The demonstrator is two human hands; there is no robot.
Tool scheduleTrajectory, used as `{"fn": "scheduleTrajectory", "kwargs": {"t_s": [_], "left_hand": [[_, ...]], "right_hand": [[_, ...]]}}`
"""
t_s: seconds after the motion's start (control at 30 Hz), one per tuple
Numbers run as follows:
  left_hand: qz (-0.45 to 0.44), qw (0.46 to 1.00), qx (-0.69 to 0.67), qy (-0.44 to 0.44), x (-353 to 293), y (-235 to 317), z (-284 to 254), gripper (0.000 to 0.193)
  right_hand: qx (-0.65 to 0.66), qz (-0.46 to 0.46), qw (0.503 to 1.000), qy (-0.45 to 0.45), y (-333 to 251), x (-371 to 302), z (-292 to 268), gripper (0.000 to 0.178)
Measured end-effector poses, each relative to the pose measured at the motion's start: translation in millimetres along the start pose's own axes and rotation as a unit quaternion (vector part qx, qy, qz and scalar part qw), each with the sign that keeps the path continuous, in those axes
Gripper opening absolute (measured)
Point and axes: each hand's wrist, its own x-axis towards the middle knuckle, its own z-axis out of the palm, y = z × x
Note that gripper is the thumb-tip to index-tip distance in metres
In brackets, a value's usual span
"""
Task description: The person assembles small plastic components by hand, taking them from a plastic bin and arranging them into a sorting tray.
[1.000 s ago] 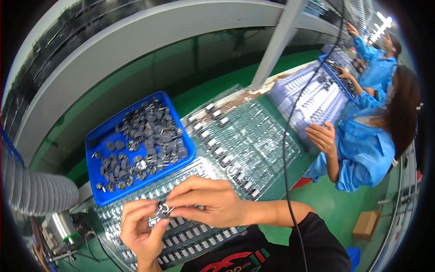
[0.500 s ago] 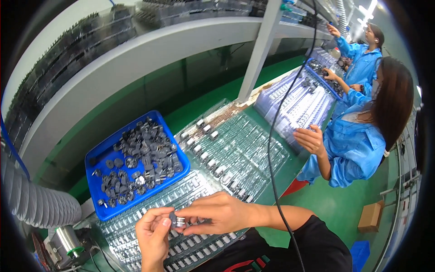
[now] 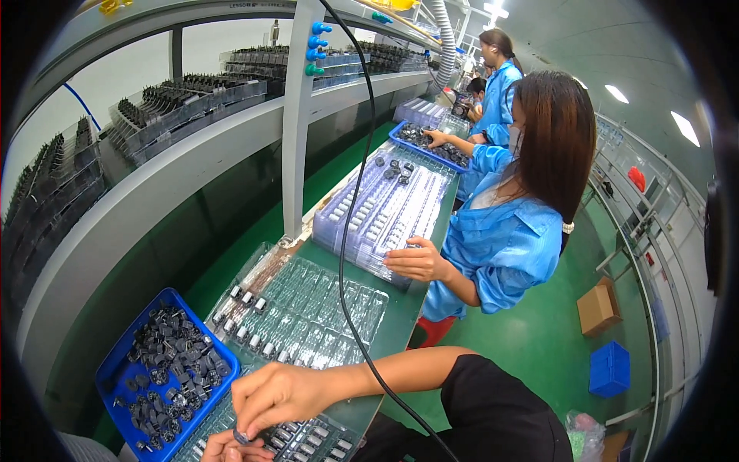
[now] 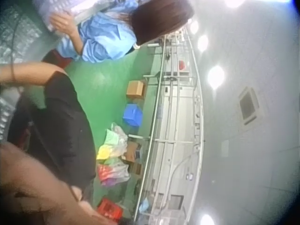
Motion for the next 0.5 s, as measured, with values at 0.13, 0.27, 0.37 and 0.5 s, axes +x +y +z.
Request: {"fn": "scheduleTrajectory", "kwargs": {"t_s": [0.13,0.27,0.37,0.5], "left_hand": [[0.001,0.997,0.081,-0.009,-2,5,5,0.027],[-0.012,0.975,0.219,-0.014,-2,14,8,0.024],[0.071,0.938,0.339,-0.019,1,11,15,0.020],[0.117,0.936,0.333,-0.010,3,12,23,0.016]], "right_hand": [[-0.011,0.061,0.996,0.061,5,5,-30,0.008],[-0.283,0.044,0.953,0.095,23,4,-90,0.014],[-0.442,0.087,0.890,0.064,27,-5,-119,0.010],[-0.487,0.151,0.860,0.023,41,-20,-132,0.009]]}}
